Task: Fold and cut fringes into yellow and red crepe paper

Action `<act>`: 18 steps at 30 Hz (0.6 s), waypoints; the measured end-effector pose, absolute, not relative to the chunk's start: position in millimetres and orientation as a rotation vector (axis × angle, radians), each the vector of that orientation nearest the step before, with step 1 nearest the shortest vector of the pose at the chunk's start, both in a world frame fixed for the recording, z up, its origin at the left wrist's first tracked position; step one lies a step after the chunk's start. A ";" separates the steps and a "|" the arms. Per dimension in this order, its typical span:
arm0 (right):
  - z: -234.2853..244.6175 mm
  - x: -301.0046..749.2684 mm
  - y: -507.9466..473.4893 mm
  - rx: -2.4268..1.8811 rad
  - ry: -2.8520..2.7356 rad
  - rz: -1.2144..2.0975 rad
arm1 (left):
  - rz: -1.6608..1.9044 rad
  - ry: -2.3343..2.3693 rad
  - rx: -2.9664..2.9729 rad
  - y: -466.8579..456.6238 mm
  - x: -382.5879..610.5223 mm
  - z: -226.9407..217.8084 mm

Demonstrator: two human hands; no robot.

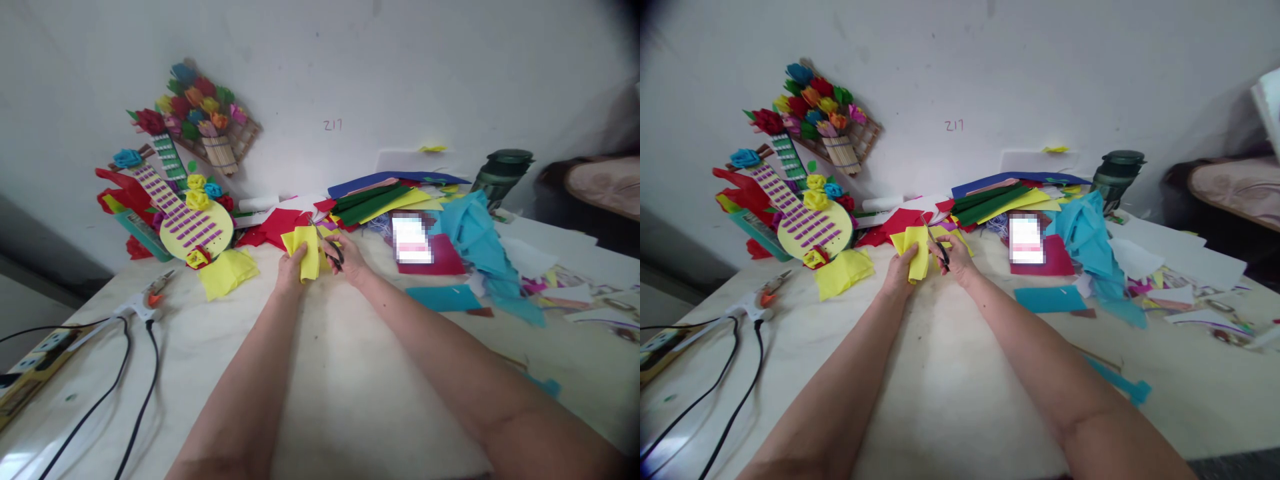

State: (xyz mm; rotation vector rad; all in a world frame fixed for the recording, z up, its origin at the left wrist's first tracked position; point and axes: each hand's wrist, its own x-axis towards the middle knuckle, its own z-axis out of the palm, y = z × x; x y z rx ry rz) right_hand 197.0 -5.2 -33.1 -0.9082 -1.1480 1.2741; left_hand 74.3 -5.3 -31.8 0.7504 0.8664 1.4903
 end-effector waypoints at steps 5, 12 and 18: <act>-29.9 199.4 -10.3 -0.835 -1.123 1.378 | 1.465 0.856 0.752 -1.4 72.1 -35.1; -32.3 199.9 -10.9 -0.776 -1.155 1.369 | 1.459 0.823 0.764 3.1 69.5 -40.1; -30.8 200.3 -10.5 -0.811 -1.182 1.376 | 1.431 0.801 0.772 1.0 68.4 -38.4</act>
